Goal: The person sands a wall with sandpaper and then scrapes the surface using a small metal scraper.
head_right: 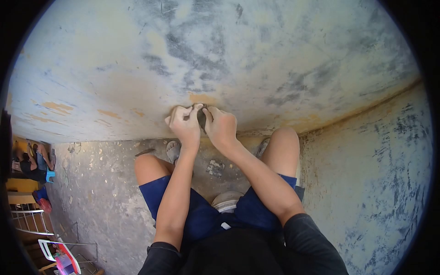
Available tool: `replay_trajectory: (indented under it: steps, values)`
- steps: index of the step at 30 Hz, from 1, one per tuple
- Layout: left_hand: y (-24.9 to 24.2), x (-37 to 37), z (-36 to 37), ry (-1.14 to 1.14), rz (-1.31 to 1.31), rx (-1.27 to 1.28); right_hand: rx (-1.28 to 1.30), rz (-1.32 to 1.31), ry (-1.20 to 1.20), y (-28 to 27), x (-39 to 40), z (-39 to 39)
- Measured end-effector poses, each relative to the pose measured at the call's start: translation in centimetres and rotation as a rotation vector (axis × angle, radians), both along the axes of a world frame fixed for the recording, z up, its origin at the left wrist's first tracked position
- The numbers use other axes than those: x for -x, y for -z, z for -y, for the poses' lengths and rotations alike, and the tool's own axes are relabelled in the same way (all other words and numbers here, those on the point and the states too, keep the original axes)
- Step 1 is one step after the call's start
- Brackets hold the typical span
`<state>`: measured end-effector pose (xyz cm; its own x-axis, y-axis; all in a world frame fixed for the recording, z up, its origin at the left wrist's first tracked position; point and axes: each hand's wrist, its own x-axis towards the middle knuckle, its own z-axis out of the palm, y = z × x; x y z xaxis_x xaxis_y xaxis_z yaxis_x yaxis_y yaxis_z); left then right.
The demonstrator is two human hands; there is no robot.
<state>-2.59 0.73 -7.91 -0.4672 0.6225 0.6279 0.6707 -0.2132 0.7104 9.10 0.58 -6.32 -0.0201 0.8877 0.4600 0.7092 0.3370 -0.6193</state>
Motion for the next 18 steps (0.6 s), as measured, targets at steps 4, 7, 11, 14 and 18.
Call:
replay_trajectory:
  steps: [4,7,11,14,18]
  values:
    - [-1.0,0.3,0.8,0.011,-0.021,-0.036,-0.117,-0.122,0.003,-0.2,0.1,0.7]
    - [1.9,0.6,0.8,0.021,-0.036,0.058,-0.031,-0.015,0.01,1.2,0.1,0.0]
    - [-1.3,0.8,0.0,0.015,-0.044,-0.052,-0.193,-0.227,-0.014,-1.9,0.8,0.3]
    - [-0.1,0.8,0.6,0.026,-0.049,-0.072,-0.011,-0.021,0.015,-0.4,0.3,0.2]
    - [0.2,0.4,0.0,0.004,-0.028,-0.027,-0.033,0.025,-0.004,0.0,0.4,-0.7]
